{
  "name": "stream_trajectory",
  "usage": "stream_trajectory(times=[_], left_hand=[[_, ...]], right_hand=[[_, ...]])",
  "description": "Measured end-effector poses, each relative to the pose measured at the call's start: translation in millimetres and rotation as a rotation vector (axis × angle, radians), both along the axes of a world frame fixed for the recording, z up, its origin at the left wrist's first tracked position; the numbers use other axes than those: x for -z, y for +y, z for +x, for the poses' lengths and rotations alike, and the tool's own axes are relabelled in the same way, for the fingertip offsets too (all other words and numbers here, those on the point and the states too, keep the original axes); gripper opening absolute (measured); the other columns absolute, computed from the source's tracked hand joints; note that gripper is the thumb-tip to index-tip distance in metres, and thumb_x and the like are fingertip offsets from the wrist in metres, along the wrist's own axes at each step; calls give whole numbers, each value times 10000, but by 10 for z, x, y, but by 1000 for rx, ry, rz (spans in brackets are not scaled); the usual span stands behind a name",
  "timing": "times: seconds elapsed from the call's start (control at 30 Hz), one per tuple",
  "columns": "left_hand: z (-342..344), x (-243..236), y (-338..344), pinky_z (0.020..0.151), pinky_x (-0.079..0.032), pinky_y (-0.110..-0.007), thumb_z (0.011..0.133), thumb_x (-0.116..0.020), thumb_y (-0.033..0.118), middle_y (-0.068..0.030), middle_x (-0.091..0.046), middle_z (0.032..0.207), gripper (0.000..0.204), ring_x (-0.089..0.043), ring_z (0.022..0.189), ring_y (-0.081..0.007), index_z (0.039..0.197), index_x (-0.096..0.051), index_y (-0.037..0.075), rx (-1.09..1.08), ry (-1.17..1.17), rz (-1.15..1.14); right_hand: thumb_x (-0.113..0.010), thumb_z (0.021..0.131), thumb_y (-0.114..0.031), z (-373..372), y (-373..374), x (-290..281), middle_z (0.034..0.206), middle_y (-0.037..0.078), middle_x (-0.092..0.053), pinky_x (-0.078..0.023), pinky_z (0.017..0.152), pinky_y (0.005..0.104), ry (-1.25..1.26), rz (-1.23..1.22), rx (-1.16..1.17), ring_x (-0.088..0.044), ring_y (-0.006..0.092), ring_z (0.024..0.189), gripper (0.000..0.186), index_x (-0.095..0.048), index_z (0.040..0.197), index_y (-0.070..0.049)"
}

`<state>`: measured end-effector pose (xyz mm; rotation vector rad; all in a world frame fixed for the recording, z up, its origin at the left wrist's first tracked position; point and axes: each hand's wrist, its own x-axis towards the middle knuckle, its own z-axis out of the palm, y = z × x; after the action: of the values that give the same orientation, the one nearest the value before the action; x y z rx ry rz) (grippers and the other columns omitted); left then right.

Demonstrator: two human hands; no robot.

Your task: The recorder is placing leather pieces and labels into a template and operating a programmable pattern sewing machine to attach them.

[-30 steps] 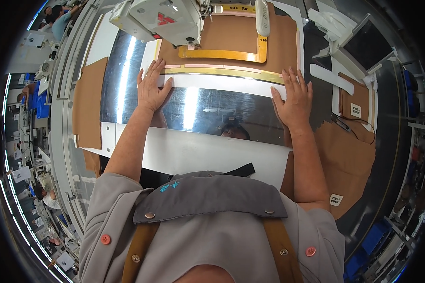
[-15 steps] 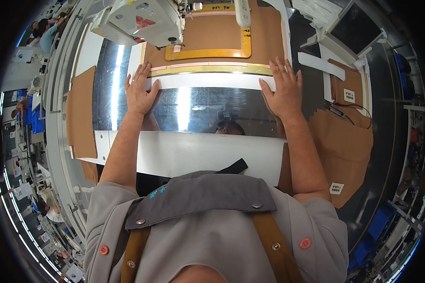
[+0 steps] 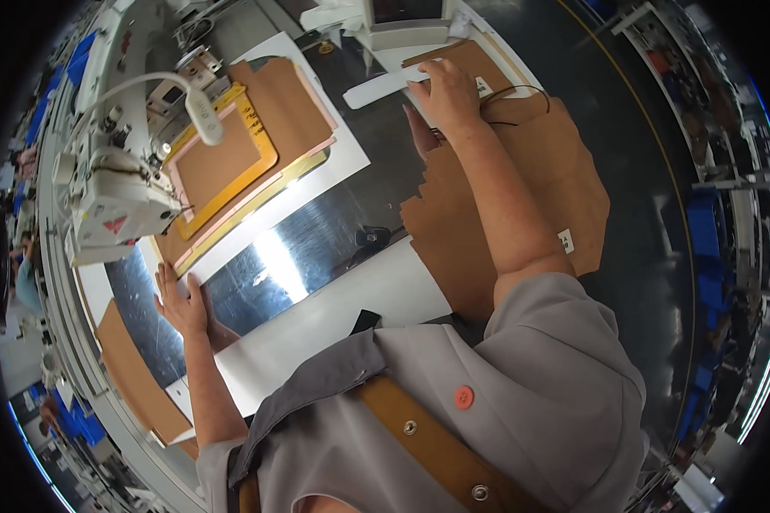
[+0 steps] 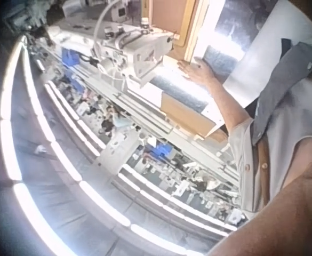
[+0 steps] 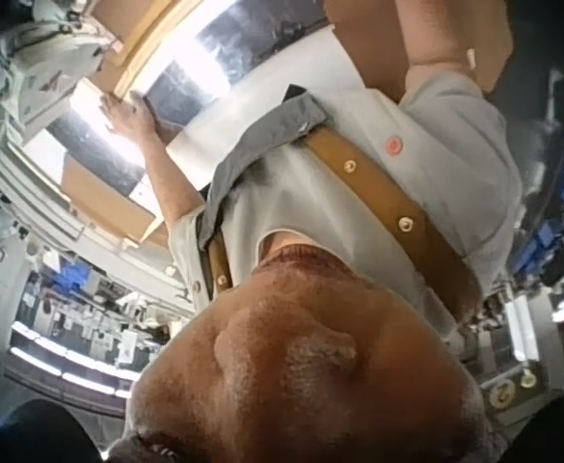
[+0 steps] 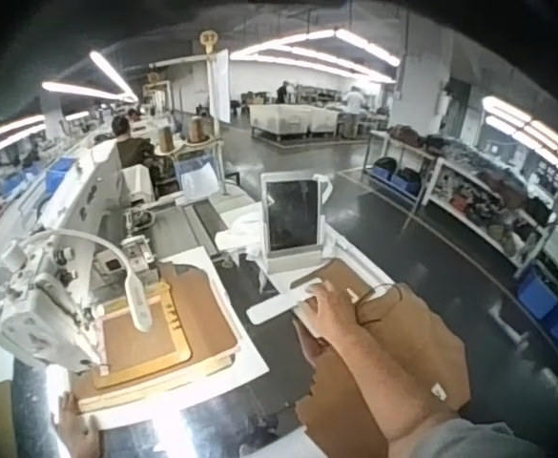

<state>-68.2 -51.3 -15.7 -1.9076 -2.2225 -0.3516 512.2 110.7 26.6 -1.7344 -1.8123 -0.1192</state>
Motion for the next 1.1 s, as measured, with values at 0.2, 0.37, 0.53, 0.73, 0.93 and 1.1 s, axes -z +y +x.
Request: stream_trajectory(times=[0.2,0.37,0.53,0.73,0.93,1.1], left_hand=[[0,9,-30,1216,-226,-522,979,-565,399,-89,-455,1594,616,-421,1468,-272,1514,-488,104,-6,-84,8],[-12,17,-17,1218,-233,-520,981,-563,407,-95,-448,1597,615,-421,1467,-271,1510,-493,102,-2,-93,-5],[-32,36,-25,1223,-229,-525,982,-558,405,-94,-445,1599,611,-418,1469,-270,1510,-494,104,-3,-99,-5],[98,-105,-52,1218,-234,-513,983,-575,366,-86,-435,1606,582,-406,1478,-251,1499,-505,106,-21,13,-38],[875,-531,-45,940,-525,-362,973,-681,199,-159,-748,1144,311,-713,1060,-269,1217,-715,9,290,-457,72],[1872,-872,-90,908,-541,-339,1052,-596,304,-135,-735,1163,398,-703,1008,-196,1252,-683,-29,364,-1276,-458]], right_hand=[[-769,841,-346,383,-47,-44,1098,134,-735,-556,903,434,-149,-469,131,-697,312,1051,353,-749,1058,-67],[-789,841,-301,516,-98,117,939,125,-754,-560,848,421,-66,-392,62,-723,300,934,247,-779,949,-78],[-775,874,-243,629,-8,55,970,139,-755,-541,829,404,93,-561,66,-710,300,933,233,-753,959,-27],[-757,892,-283,757,-38,-213,864,100,-744,-543,722,423,88,-262,162,-703,309,805,220,-738,845,-69],[-683,933,-193,355,-342,-1093,850,102,-706,-527,721,408,-410,-119,-3,-684,313,830,157,-710,887,-45],[-707,879,-168,-592,-824,-1409,805,123,-709,-531,695,444,-124,-290,-292,-690,322,771,136,-691,815,-49]])
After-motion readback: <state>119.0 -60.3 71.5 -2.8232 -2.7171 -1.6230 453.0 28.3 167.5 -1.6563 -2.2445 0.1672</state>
